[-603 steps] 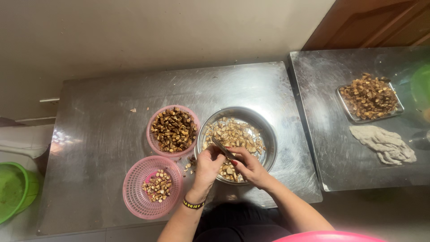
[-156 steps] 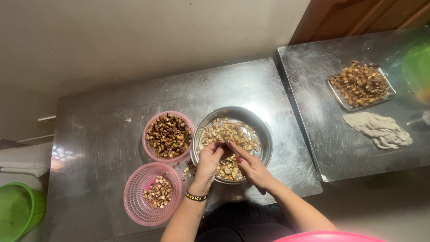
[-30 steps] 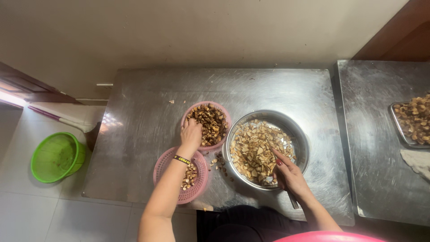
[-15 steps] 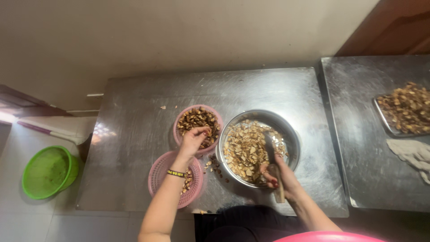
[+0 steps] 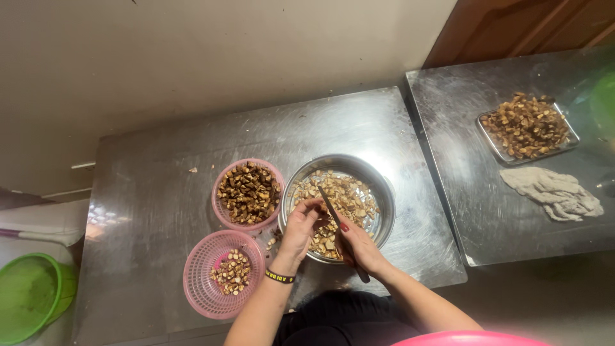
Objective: The person sits at a stainless steel table and trims dark outer skin off pieces of a root vegetable with a small knife over a metal bowl, then sorts the trimmed pale pieces into pink plastic baskets and discards trimmings, working through the pile piece by piece.
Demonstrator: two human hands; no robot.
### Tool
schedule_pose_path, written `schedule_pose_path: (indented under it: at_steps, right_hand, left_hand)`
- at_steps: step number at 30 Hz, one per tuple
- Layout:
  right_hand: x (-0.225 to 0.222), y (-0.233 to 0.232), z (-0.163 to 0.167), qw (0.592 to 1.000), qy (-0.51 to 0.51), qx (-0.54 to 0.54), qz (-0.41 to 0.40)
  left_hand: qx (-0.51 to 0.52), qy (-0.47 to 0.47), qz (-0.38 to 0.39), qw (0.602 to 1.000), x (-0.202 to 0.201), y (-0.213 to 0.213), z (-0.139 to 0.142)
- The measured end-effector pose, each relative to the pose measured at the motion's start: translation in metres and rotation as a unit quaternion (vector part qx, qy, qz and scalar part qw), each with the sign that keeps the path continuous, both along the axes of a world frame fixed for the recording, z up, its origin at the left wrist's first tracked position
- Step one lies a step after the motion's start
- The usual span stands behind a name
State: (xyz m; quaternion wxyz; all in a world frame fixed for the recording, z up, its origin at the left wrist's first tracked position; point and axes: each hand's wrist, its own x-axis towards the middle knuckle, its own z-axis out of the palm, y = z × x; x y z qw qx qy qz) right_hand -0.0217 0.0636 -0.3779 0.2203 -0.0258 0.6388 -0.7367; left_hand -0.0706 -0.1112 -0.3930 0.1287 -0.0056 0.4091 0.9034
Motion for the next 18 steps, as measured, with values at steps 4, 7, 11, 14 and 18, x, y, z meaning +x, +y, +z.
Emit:
schedule_pose_path:
  at_steps: [4, 7, 11, 14, 18]
  right_hand:
    - [0.002, 0.000, -0.014, 0.996, -0.042, -0.080, -0.009]
    - [0.003, -0.002, -0.019, 0.995, -0.037, -0.096, 0.001]
    - [0.002, -0.004, -0.019, 0.998, 0.026, -0.055, -0.004]
    - [0.000, -0.005, -0.018, 0.999, 0.044, 0.014, 0.001]
    - [-0.001, -0.007, -0.018, 0.984, 0.154, 0.089, -0.003]
  left_hand:
    - [-0.064, 0.026, 0.066, 0.995, 0.003, 0.003, -0.003]
    - [-0.039, 0.014, 0.068, 0.997, 0.005, 0.005, -0.007]
    - [0.022, -0.048, 0.055, 0.997, 0.011, 0.008, -0.010]
    - [0.059, -0.067, 0.059, 0.994, 0.014, 0.010, -0.011]
    - [0.071, -0.055, 0.087, 0.992, 0.017, 0.012, -0.012]
